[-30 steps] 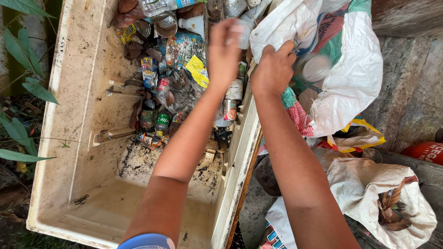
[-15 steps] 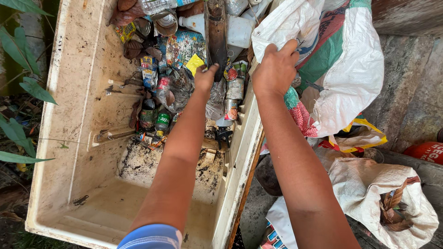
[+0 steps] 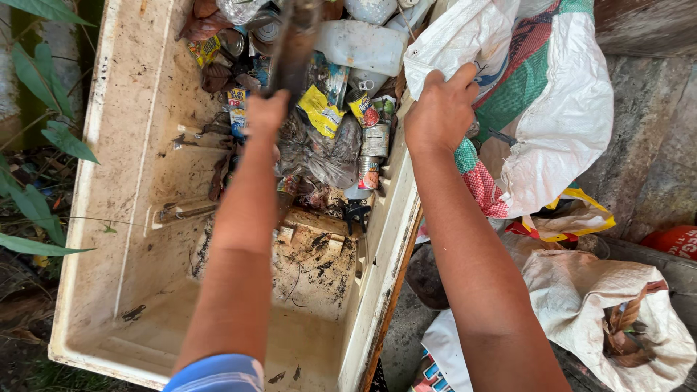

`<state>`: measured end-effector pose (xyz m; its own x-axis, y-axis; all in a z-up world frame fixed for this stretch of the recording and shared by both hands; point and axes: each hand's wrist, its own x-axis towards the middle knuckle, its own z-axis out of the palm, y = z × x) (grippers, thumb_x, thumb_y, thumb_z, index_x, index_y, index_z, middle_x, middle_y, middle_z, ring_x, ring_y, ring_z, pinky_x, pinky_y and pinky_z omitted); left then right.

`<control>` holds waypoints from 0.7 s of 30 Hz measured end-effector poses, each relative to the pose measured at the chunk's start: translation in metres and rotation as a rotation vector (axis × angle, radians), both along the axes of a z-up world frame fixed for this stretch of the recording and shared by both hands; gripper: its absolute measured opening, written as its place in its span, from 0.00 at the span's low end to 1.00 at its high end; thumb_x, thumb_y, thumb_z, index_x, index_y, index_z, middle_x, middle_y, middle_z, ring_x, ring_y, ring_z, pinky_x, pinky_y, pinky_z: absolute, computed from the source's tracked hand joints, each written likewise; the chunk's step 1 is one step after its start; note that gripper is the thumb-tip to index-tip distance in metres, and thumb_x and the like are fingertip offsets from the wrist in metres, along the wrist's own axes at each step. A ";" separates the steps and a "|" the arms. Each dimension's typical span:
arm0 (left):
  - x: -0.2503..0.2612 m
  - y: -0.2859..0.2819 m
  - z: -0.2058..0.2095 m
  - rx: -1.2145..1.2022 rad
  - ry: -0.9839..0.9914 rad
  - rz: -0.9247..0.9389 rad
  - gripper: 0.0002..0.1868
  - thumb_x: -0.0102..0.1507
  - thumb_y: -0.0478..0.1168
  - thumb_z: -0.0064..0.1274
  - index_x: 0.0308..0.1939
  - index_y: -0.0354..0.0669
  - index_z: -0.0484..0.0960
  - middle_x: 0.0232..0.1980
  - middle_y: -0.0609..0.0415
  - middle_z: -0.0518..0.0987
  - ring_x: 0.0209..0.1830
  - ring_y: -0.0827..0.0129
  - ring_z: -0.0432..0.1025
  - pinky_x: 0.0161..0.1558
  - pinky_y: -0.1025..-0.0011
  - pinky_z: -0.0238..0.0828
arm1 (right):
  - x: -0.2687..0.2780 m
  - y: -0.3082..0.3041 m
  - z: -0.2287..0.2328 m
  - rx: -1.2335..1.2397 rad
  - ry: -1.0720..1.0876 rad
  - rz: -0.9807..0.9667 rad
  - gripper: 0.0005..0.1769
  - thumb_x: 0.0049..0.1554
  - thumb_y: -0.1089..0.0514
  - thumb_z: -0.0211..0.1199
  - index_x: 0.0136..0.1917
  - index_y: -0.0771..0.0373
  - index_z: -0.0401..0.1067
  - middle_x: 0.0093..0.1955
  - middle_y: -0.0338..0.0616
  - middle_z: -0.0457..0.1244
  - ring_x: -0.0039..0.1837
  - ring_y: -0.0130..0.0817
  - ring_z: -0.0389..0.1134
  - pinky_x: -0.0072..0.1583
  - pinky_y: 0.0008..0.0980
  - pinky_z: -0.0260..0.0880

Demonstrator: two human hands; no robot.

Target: The person sorts through various recyclable and non-recyclable waste items inside a large container by hand, placing items like plastic bottles, cans, and leaves into separate white bags.

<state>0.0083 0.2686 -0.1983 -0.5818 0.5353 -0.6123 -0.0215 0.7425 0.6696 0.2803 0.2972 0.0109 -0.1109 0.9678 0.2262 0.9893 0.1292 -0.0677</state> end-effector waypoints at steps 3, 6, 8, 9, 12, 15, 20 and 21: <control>-0.017 -0.019 0.011 -0.118 0.524 -0.090 0.43 0.51 0.52 0.67 0.63 0.38 0.65 0.67 0.37 0.69 0.67 0.45 0.59 0.63 0.31 0.43 | 0.001 0.001 -0.003 -0.001 -0.037 -0.009 0.13 0.44 0.67 0.70 0.44 0.66 0.73 0.58 0.58 0.53 0.57 0.59 0.62 0.46 0.48 0.75; 0.017 -0.029 0.001 0.167 0.914 -0.290 0.43 0.56 0.51 0.67 0.66 0.36 0.62 0.75 0.27 0.58 0.70 0.36 0.54 0.62 0.39 0.54 | 0.000 0.002 -0.002 -0.015 -0.045 -0.017 0.12 0.45 0.66 0.71 0.44 0.65 0.73 0.58 0.57 0.54 0.58 0.58 0.62 0.47 0.47 0.75; 0.059 -0.029 -0.007 0.315 1.056 -0.567 0.41 0.55 0.50 0.67 0.64 0.35 0.65 0.69 0.23 0.58 0.67 0.27 0.56 0.60 0.33 0.51 | -0.001 0.001 0.000 -0.016 -0.043 -0.023 0.14 0.43 0.65 0.72 0.44 0.65 0.73 0.57 0.57 0.54 0.58 0.58 0.62 0.46 0.47 0.74; 0.079 -0.030 -0.010 0.396 0.966 -0.667 0.39 0.55 0.46 0.66 0.66 0.39 0.67 0.69 0.27 0.60 0.68 0.32 0.57 0.63 0.37 0.53 | -0.002 0.001 0.001 -0.017 -0.044 -0.026 0.15 0.43 0.64 0.73 0.44 0.65 0.73 0.57 0.58 0.54 0.58 0.59 0.62 0.46 0.47 0.74; 0.132 -0.013 -0.020 0.560 0.709 -0.771 0.35 0.56 0.35 0.58 0.69 0.39 0.70 0.73 0.41 0.62 0.73 0.44 0.59 0.73 0.50 0.59 | -0.002 0.000 0.004 -0.028 -0.057 -0.035 0.16 0.43 0.62 0.74 0.44 0.65 0.73 0.57 0.57 0.54 0.58 0.58 0.62 0.46 0.48 0.74; 0.159 0.007 -0.023 0.411 0.471 -0.772 0.36 0.56 0.35 0.58 0.69 0.35 0.70 0.73 0.43 0.60 0.70 0.45 0.57 0.67 0.51 0.60 | -0.002 0.000 0.004 -0.040 -0.064 -0.041 0.17 0.43 0.62 0.74 0.44 0.65 0.73 0.57 0.57 0.54 0.57 0.58 0.62 0.46 0.48 0.74; 0.173 0.023 -0.035 -0.057 0.354 -0.979 0.22 0.58 0.34 0.55 0.57 0.36 0.78 0.80 0.50 0.48 0.75 0.50 0.53 0.67 0.55 0.60 | -0.003 -0.001 0.005 -0.054 -0.049 -0.044 0.16 0.44 0.63 0.74 0.45 0.65 0.72 0.57 0.57 0.54 0.57 0.58 0.62 0.47 0.48 0.74; 0.173 0.021 -0.042 -0.061 0.365 -1.000 0.21 0.59 0.32 0.53 0.57 0.36 0.79 0.80 0.50 0.48 0.75 0.51 0.54 0.69 0.56 0.61 | -0.004 -0.001 0.006 -0.069 -0.032 -0.044 0.16 0.43 0.62 0.74 0.45 0.65 0.72 0.57 0.57 0.54 0.57 0.58 0.62 0.47 0.48 0.74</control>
